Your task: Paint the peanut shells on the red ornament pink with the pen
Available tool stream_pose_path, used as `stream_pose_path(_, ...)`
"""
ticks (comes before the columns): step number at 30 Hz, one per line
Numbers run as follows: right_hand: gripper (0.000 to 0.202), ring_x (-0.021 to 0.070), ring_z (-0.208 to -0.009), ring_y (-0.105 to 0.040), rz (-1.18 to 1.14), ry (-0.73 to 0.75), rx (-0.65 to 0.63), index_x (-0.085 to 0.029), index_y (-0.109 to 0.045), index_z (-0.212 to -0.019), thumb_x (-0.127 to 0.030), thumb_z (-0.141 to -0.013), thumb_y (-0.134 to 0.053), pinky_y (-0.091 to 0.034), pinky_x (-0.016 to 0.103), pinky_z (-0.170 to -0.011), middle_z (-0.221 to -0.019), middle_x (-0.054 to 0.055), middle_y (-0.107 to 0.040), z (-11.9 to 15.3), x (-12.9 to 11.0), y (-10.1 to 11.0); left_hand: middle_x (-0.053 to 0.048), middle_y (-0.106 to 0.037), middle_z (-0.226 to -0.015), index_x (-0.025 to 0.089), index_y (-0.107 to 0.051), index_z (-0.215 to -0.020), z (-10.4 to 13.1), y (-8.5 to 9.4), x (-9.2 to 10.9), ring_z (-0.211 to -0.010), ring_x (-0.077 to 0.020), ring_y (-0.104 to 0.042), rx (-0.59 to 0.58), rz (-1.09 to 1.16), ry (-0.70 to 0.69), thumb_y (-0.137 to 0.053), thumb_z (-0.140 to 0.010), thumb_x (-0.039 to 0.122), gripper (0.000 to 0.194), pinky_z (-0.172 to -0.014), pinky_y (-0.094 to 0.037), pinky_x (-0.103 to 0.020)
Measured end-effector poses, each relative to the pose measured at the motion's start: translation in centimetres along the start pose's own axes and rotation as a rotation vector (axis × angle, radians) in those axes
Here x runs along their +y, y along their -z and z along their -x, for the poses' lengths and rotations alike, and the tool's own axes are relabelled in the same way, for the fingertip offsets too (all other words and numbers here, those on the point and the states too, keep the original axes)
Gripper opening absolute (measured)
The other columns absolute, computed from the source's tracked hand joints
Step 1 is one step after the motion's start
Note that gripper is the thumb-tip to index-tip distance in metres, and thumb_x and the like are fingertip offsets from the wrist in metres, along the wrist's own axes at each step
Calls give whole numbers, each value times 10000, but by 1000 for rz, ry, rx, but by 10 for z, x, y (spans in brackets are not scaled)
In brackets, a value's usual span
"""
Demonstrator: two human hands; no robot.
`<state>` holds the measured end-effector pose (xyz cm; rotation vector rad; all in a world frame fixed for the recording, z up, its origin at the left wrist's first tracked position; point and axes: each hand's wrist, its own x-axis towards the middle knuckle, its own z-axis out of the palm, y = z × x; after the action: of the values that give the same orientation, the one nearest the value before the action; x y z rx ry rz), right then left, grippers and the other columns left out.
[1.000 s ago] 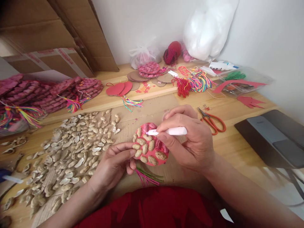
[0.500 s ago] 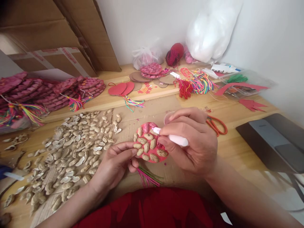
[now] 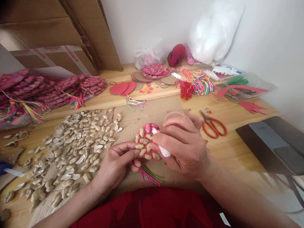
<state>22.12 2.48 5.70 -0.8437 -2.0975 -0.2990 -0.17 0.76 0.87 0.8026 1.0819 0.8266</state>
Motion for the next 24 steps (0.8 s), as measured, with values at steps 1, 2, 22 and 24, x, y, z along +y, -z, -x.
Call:
stream_pose_path(1,143,217,-894,-665,-4,-2,3,-259,-676,-953,-260,-825,-740,-426,437,-828,-814,-27,-746,0,0,0,-25,-717,-553,134,-781,-878,0,0,0,-413,-94,-609,-3,7,2,-796,-785,305,195,-430,-503,-163)
stream_pose_path(2,141,215,-895,-664,-5,-6,5,-266,-674,-952,-264,-828,-740,-423,434,-826,-808,-30,-746,0,1,0,-23,-717,-551,134,-781,-876,-1,0,0,-413,-91,-609,-6,15,4,-795,-786,299,188,-428,-500,-158)
stream_pose_path(22,148,239,-896,-697,41,-34,6,-238,-639,-905,-227,-793,-737,-409,437,-820,-734,-10,-711,1,-2,3,-14,-720,-552,129,-787,-876,2,-3,2,-426,-71,-616,-27,13,5,-772,-812,248,136,-445,-500,-125)
stream_pose_path(24,115,231,-903,-696,24,-62,7,-231,-646,-906,-219,-821,-722,-426,437,-846,-749,-8,-720,0,-3,2,-11,-721,-554,130,-786,-874,2,-2,1,-426,-68,-616,-33,23,5,-772,-812,242,129,-446,-500,-121)
